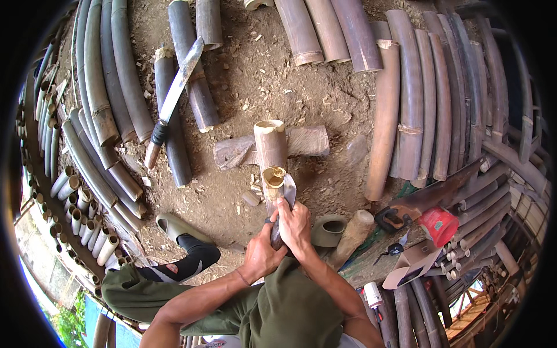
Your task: The person selects a bamboo pole and uses a knife and a wooden mallet to split and shape it. They then use a chisel to hollow out the interior of the bamboo segment, repeatedly striking the chisel with the mallet to remove material.
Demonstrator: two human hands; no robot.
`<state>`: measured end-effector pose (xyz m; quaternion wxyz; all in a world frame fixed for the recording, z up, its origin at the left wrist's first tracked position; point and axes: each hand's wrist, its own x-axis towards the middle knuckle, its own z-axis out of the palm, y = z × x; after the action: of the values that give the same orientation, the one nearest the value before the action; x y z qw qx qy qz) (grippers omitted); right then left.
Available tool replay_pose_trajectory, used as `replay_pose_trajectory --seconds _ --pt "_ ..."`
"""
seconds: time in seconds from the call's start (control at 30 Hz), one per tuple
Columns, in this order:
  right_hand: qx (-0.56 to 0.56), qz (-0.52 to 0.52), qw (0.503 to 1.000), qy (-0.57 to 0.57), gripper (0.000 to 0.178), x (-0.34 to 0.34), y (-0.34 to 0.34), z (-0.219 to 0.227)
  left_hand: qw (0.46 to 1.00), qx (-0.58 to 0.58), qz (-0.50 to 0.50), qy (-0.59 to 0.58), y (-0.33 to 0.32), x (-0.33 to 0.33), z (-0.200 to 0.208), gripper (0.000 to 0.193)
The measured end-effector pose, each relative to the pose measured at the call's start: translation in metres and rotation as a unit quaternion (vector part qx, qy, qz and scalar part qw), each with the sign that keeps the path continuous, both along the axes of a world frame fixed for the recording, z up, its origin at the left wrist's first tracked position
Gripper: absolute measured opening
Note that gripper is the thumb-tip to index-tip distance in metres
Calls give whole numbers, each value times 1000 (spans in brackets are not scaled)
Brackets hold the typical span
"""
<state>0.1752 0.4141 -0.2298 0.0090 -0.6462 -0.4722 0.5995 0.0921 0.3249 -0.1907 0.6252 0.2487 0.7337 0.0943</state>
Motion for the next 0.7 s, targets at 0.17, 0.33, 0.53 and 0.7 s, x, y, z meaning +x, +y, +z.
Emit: replay_pose_trajectory --seconds 0.17,0.33,0.53,0.7 --pt "21 12 997 74 45 8 -1 30 954 196 -210 -89 -11 -82 2 57" --pt "141 -42 986 74 31 61 39 25 889 -52 -455 0 -86 -258 44 63" --pt "152 -11 984 91 27 94 78 17 940 -159 -265 -142 -227 -265 121 71" --pt "145 67 981 110 28 78 74 26 959 -209 -188 -30 -232 -272 186 52"
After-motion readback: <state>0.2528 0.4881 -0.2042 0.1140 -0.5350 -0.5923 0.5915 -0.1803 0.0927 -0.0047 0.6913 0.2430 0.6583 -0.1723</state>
